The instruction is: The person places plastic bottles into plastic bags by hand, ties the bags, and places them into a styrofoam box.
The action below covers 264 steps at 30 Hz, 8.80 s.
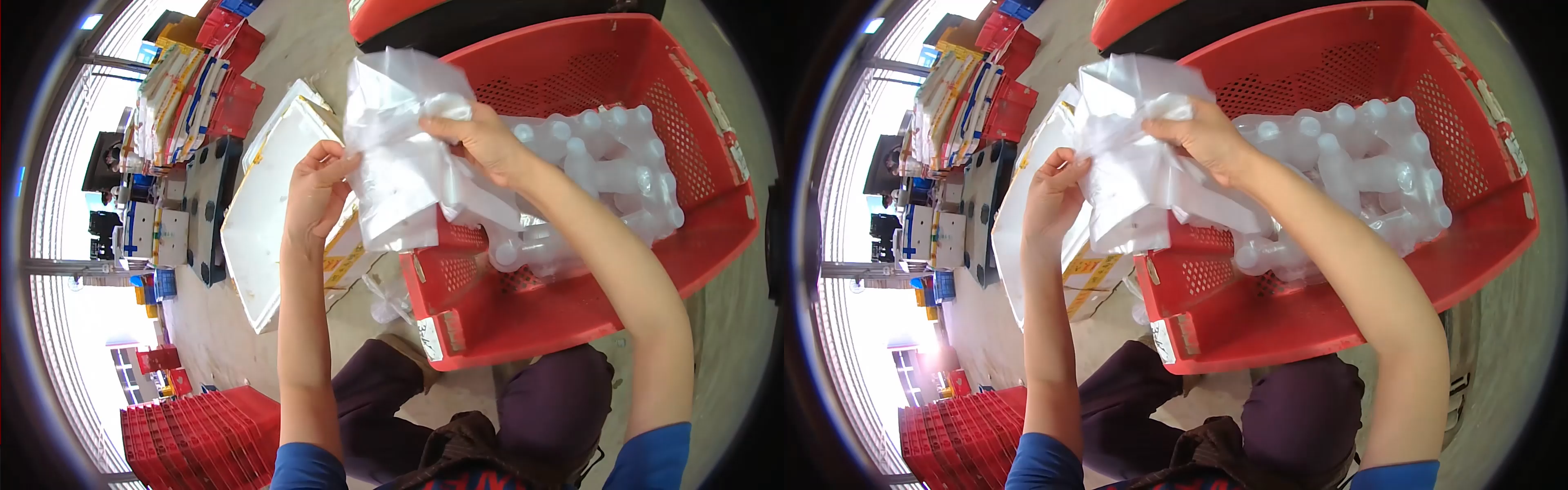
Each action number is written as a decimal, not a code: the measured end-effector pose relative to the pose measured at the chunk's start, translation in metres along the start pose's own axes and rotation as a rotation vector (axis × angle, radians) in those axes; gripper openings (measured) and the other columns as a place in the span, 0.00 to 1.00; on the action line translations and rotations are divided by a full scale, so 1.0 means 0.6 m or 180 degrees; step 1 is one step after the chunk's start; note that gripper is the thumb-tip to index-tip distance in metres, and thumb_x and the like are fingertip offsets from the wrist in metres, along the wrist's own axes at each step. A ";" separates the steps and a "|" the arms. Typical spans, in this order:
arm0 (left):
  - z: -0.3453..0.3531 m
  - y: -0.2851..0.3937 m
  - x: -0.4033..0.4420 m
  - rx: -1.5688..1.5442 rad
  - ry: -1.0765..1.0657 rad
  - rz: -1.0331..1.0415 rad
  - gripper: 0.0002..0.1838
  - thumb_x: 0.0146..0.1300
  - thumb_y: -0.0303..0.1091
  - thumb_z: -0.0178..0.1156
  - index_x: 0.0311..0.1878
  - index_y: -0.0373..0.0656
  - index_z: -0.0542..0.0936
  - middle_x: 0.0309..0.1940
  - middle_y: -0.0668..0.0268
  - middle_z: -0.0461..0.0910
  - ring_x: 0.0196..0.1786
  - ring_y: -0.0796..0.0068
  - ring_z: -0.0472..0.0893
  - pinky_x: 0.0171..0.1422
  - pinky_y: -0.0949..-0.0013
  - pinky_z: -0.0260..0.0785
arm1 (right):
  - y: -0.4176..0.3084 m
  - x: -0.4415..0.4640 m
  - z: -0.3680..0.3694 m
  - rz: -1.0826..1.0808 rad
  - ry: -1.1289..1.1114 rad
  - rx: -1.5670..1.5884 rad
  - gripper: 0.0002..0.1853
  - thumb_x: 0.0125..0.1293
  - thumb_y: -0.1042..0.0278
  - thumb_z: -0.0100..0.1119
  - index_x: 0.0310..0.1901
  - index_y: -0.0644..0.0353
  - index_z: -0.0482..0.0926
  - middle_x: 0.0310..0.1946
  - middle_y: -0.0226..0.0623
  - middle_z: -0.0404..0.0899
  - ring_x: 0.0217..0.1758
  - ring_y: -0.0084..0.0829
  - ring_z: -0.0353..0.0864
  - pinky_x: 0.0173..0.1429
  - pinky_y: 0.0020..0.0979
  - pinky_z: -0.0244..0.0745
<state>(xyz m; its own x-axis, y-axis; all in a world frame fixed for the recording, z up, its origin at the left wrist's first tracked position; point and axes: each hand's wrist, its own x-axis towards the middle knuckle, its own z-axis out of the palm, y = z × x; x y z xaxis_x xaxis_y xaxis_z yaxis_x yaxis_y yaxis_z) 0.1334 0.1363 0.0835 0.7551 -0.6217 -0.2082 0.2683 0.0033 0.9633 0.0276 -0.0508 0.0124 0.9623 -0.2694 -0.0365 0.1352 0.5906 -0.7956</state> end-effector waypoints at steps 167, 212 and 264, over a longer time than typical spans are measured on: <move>-0.403 -0.447 -0.410 -0.0437 0.0686 -0.1524 0.25 0.70 0.50 0.48 0.45 0.33 0.79 0.38 0.64 0.80 0.43 0.74 0.75 0.50 0.69 0.66 | 0.572 -0.192 0.297 -0.1301 -0.3032 -0.4546 0.04 0.44 0.80 0.57 0.25 0.61 0.78 0.28 0.40 0.78 0.33 0.41 0.78 0.45 0.36 0.74; -0.446 -0.599 -0.395 -0.0592 0.2122 -0.1684 0.07 0.59 0.35 0.56 0.31 0.43 0.79 0.22 0.70 0.75 0.23 0.81 0.69 0.24 0.77 0.58 | 0.734 -0.259 0.226 -0.2009 -0.1494 -0.5429 0.02 0.49 0.67 0.54 0.26 0.53 0.75 0.25 0.32 0.72 0.27 0.31 0.76 0.35 0.33 0.72; 0.097 0.094 -0.080 0.1780 0.0975 0.2523 0.10 0.70 0.32 0.51 0.34 0.37 0.75 0.23 0.75 0.71 0.28 0.90 0.65 0.32 0.83 0.58 | -0.130 -0.220 0.035 0.0194 -0.0663 0.1908 0.32 0.65 0.48 0.52 0.56 0.73 0.70 0.46 0.48 0.78 0.48 0.35 0.79 0.57 0.33 0.70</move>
<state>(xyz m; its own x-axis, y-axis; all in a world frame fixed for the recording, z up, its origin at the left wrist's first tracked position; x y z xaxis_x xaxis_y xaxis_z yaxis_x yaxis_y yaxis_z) 0.0771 0.1207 0.1578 0.7358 -0.3720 0.5659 -0.6349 -0.0882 0.7675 -0.1050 -0.0451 0.0918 0.9900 -0.1039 0.0956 0.1292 0.9396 -0.3169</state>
